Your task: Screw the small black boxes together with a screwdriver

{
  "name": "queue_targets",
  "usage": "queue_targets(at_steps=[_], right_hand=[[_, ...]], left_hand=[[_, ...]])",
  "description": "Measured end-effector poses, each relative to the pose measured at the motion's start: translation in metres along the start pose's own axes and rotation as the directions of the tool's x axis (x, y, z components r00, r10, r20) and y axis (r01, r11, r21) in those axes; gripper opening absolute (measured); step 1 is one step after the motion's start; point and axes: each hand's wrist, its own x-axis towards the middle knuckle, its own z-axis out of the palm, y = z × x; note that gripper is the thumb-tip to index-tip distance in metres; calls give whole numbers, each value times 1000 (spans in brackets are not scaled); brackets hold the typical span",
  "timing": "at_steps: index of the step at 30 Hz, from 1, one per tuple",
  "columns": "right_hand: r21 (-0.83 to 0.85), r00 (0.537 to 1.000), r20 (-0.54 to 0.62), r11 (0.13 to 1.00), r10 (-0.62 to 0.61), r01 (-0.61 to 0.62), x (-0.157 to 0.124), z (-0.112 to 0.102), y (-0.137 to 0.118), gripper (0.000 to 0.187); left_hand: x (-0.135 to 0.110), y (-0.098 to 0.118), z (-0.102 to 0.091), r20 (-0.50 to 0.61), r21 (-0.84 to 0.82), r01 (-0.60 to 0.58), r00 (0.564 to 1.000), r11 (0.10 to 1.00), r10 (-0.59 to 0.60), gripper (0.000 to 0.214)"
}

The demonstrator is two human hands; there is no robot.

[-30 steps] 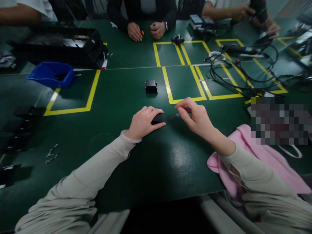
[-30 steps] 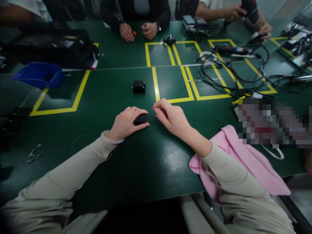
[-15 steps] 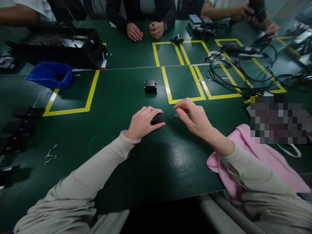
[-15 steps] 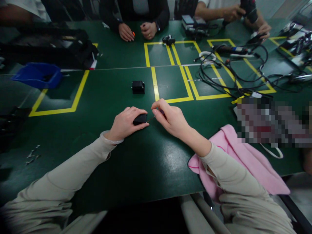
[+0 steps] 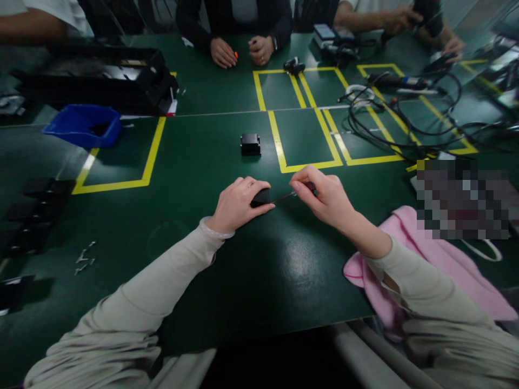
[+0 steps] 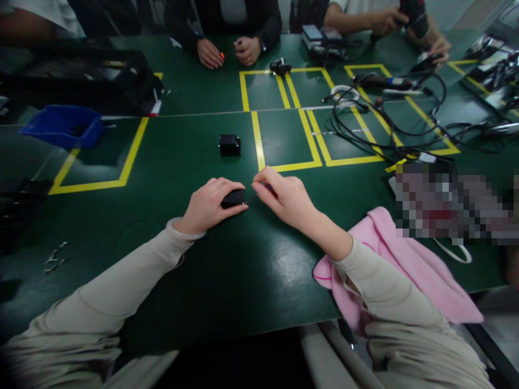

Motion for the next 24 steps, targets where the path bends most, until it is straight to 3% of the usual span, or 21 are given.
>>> queue_targets(at_steps=[24], right_hand=[[9, 1000, -18, 1000, -6, 6, 1, 0, 0, 12]], left_hand=[[0, 0, 0, 4, 9, -4, 1000, 1000, 4, 48]])
